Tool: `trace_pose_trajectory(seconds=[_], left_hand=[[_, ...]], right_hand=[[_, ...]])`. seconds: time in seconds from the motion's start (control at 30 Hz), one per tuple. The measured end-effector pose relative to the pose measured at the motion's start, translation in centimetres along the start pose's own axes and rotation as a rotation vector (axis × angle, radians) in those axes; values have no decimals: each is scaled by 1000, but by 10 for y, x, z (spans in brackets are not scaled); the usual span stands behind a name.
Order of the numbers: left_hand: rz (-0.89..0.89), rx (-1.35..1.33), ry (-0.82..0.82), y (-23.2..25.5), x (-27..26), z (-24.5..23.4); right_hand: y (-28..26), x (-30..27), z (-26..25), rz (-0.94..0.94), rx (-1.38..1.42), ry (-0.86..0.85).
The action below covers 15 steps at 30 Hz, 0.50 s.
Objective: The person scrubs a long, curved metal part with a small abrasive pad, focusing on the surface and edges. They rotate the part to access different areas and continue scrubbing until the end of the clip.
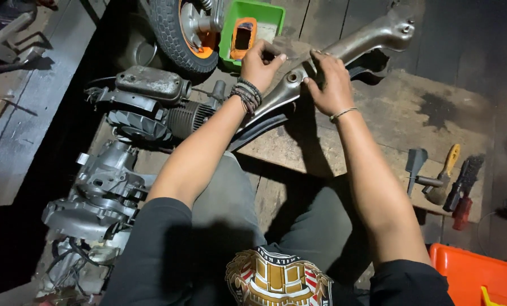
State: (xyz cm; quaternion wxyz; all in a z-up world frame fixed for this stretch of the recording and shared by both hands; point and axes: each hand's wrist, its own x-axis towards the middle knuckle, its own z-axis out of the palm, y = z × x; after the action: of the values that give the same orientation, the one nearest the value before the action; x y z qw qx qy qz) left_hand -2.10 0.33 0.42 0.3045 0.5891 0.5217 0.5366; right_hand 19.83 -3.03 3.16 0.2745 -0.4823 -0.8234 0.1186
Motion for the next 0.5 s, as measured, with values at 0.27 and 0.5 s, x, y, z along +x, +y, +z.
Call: trace_pose_trajectory(seconds=[0.27, 0.5], left_hand=[[20, -81, -65, -5, -3, 15], [44, -35, -204, 6, -7, -2]], right_hand=[[-18, 4, 20, -215, -132, 233], [-14, 20, 21, -275, -228, 542]])
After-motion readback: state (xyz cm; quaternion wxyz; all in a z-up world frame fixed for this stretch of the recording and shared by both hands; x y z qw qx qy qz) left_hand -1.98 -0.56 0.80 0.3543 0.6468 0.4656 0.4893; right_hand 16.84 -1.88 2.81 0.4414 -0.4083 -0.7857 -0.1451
